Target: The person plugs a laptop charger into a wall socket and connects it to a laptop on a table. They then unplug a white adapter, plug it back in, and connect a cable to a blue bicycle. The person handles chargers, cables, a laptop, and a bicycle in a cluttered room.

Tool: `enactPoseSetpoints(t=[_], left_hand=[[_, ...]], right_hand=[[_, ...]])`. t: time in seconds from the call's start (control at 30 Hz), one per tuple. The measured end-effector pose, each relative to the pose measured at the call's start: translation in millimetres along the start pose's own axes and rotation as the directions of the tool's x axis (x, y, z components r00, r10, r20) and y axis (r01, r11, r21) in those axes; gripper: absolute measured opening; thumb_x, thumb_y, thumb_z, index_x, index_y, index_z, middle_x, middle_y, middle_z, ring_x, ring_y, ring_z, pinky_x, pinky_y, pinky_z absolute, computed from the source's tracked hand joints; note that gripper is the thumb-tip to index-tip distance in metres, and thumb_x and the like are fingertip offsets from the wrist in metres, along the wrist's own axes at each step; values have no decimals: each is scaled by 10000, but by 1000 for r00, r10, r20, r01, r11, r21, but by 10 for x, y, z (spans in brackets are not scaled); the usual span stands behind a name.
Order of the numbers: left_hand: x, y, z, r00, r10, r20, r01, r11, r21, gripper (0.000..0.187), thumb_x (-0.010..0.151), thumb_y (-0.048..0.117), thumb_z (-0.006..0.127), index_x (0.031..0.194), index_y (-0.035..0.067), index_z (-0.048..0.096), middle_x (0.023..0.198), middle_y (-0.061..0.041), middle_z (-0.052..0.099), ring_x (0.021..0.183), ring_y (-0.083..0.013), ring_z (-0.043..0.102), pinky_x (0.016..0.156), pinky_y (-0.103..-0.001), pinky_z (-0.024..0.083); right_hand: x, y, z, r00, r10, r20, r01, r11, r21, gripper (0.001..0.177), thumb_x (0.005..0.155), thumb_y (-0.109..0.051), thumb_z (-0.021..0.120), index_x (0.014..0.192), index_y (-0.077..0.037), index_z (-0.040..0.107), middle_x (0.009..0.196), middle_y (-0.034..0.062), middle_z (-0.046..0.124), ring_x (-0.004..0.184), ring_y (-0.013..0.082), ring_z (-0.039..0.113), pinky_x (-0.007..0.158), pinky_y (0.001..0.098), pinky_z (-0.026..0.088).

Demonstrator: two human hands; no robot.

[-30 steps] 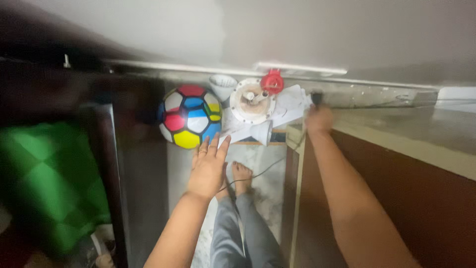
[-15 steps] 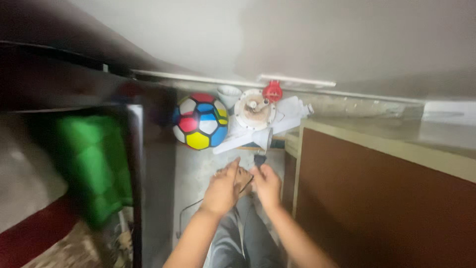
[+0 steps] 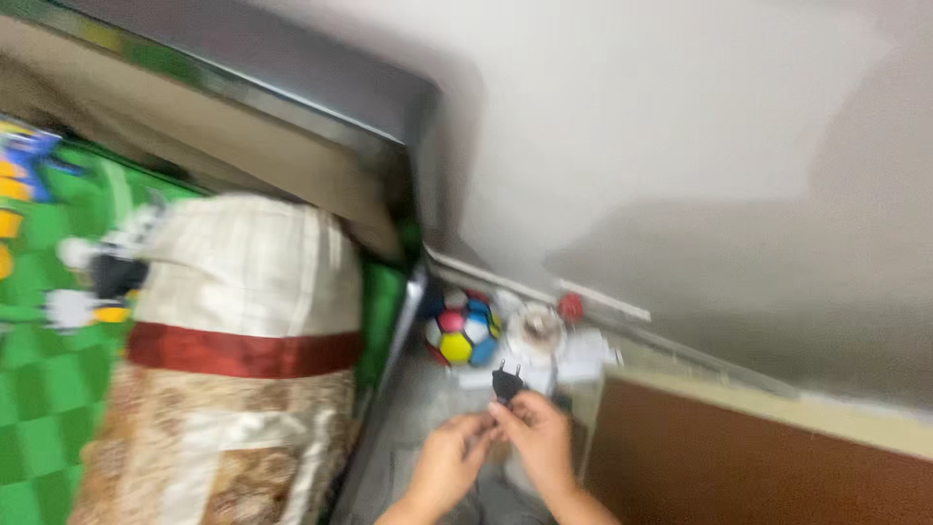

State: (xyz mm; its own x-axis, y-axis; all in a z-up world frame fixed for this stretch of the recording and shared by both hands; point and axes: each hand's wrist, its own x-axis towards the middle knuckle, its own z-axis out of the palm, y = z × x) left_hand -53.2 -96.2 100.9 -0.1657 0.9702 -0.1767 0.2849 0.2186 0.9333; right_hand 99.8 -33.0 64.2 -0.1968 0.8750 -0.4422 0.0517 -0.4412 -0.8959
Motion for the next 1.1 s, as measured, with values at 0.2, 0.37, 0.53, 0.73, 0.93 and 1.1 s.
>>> enactPoseSetpoints(t=[0.2,0.37,0.53,0.73,0.93,1.1], left_hand=[[92,105,-319,942,172,-287,-184,983,-14,205,894,148,743,1056,23,743,1011,-163,761,971,-316,756,844,-388,589],[133,227,-729,886,169,-432,-190,982,-4,220,905,203,766,1047,36,757,964,-167,748,947,-322,753,835,-407,577],[-274,445,-883,729,104,-677,-122,992,21,205,942,202,728,1080,52,753,959,-152,720,923,-314,717,810,-401,562],[-763,900,-885,454,12,-891,19,1000,24,193,945,213,698,1031,58,773,949,-158,740,901,-305,736,786,-395,578],[-934,1258,-914,332,-13,-943,125,992,30,193,940,225,727,982,40,763,921,-149,746,879,-302,736,773,-379,570],[-1075,1505,-992,214,-114,-970,27,993,-111,192,908,203,742,1012,45,775,928,-120,773,857,-223,757,777,-340,582]], right_hand=[[622,-657,293,889,-244,387,309,944,-115,153,863,-69,820,933,20,718,828,51,663,712,96,629,606,248,515],[1211,-952,684,572,-323,754,552,832,-63,225,879,-56,769,1092,13,776,1016,70,721,846,144,674,687,280,538],[1813,-633,1038,426,94,900,253,942,-218,372,884,7,658,1252,54,683,1127,156,793,1053,197,734,881,288,559],[1644,-341,1609,-300,195,934,169,974,-149,597,835,76,710,1405,30,538,1210,185,705,1091,232,705,847,343,576],[1045,-325,1965,-344,423,838,314,893,-322,483,823,17,755,1274,-14,586,1089,64,726,925,153,718,781,316,592],[660,-276,1887,-330,530,781,545,783,-300,395,852,-39,793,1224,-11,662,1043,71,783,931,129,737,800,307,602]])
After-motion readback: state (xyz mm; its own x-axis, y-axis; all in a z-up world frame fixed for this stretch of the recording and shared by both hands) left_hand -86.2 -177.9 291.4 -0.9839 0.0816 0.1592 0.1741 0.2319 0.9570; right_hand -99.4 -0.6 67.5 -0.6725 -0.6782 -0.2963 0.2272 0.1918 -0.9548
